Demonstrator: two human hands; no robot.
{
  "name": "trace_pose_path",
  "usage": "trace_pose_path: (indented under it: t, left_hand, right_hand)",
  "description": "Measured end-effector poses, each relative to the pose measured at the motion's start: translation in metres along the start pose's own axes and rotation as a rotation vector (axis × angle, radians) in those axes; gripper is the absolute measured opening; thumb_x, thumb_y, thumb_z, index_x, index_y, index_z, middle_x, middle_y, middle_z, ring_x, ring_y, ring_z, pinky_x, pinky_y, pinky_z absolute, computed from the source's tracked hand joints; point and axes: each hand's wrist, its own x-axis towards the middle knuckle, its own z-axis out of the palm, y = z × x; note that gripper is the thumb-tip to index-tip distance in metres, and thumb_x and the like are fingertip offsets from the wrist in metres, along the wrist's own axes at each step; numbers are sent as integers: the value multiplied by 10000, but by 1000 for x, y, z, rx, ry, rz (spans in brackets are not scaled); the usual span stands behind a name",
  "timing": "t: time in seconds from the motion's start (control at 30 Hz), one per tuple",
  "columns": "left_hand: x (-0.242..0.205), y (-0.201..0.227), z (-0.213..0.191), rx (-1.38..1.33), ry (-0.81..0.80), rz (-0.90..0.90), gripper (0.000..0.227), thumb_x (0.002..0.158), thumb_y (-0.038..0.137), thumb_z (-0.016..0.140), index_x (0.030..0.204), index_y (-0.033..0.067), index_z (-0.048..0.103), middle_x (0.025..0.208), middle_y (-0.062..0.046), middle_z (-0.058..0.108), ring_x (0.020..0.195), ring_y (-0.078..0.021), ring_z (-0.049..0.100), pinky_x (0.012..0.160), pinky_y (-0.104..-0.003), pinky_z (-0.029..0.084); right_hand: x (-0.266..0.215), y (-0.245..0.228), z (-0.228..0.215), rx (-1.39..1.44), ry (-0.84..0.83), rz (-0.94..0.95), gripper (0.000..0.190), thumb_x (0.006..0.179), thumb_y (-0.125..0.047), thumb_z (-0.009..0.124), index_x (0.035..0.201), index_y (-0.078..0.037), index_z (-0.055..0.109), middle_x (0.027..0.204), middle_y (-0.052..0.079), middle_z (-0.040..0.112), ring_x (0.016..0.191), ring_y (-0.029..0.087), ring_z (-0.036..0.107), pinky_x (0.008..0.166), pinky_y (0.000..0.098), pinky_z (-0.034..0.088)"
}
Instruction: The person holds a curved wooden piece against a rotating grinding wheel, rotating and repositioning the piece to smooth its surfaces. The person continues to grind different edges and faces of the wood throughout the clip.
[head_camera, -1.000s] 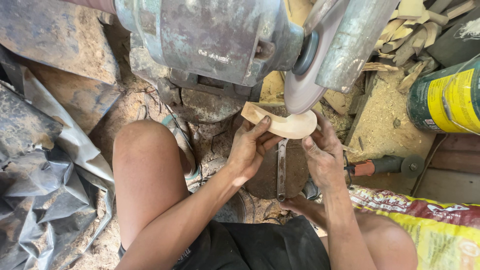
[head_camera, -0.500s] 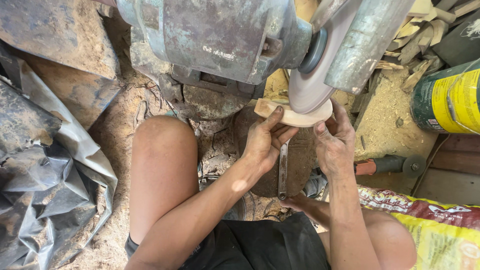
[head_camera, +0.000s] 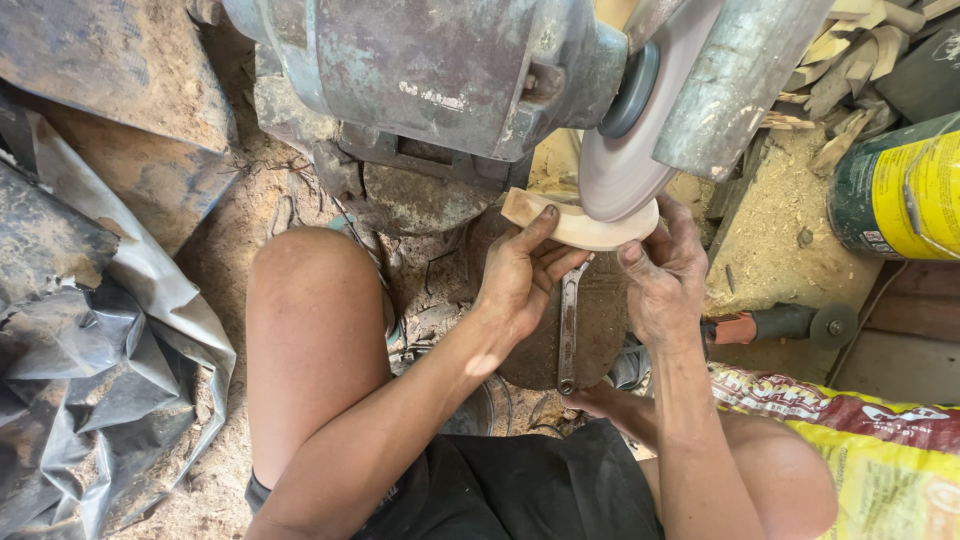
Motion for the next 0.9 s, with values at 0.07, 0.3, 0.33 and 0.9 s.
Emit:
trace_pose_path:
  t: [0.07,0.3,0.33,0.9]
  left_hand:
    - [-1,1,-1,-3,-23,5,442,987,210,629,1274,-105,510,1140,-226,666,1040,-270,713,917,-347,640]
    - [1,3,-5,23,-21,5,416,999,211,615,1265,-93,519,1120,-214,669,1010,-256,716,869,-321,650]
    - [0,3,-6,26,-24,4,416,1002,212,616,1268,-94,523,1119,-211,668,1006,-253,715,865,-319,647]
    - [-22,25,-6,274,-40,136,552,921,176,676,1369,-21,420,1246,-162,631,1121,-252,679,954,-369,620]
  right_hand:
    - [-1,0,1,8,-3,1,839,892,-216,853,1537,51,388,1344,167,637,1238,192,604,1066,322,491]
    - [-3,1,5,12,-20,-24,883,877,-234,870,1537,69,368,1401,183,612,1321,214,585,1154,351,475]
    - [-3,1,5,8,-13,-20,881,872,-234,870,1534,67,372,1394,184,616,1312,216,591,1144,352,479]
    - [-30,5,5,-70,-43,90,864,874,-206,799,1562,36,335,1473,173,573,1379,246,547,1178,417,470]
